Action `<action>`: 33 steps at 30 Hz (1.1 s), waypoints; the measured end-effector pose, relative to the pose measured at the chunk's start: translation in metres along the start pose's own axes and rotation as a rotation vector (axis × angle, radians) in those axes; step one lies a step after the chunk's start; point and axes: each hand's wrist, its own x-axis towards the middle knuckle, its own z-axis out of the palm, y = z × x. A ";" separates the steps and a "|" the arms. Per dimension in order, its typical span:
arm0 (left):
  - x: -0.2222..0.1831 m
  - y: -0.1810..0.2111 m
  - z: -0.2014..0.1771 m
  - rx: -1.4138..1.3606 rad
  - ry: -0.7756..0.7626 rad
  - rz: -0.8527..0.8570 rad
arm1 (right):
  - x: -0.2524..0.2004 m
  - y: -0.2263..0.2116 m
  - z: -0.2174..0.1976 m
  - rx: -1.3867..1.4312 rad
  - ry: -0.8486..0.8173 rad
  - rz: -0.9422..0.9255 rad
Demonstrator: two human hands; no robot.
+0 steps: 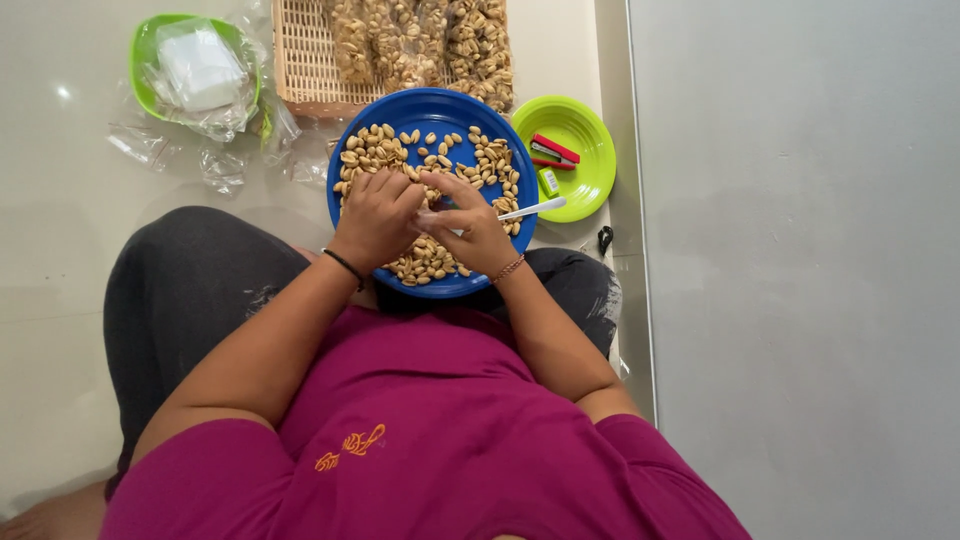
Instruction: Sorting and inspecting peanuts in a bowl using hands and a spoon while sitting on the floor.
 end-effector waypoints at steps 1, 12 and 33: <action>0.002 0.001 -0.002 0.022 0.022 0.007 | 0.000 -0.001 0.000 -0.031 -0.007 -0.003; 0.008 0.011 -0.016 0.013 0.076 0.028 | 0.004 -0.015 -0.008 -0.146 0.044 0.109; 0.028 0.011 -0.060 -0.433 -0.880 -0.342 | 0.010 -0.039 -0.034 -0.419 -0.268 -0.040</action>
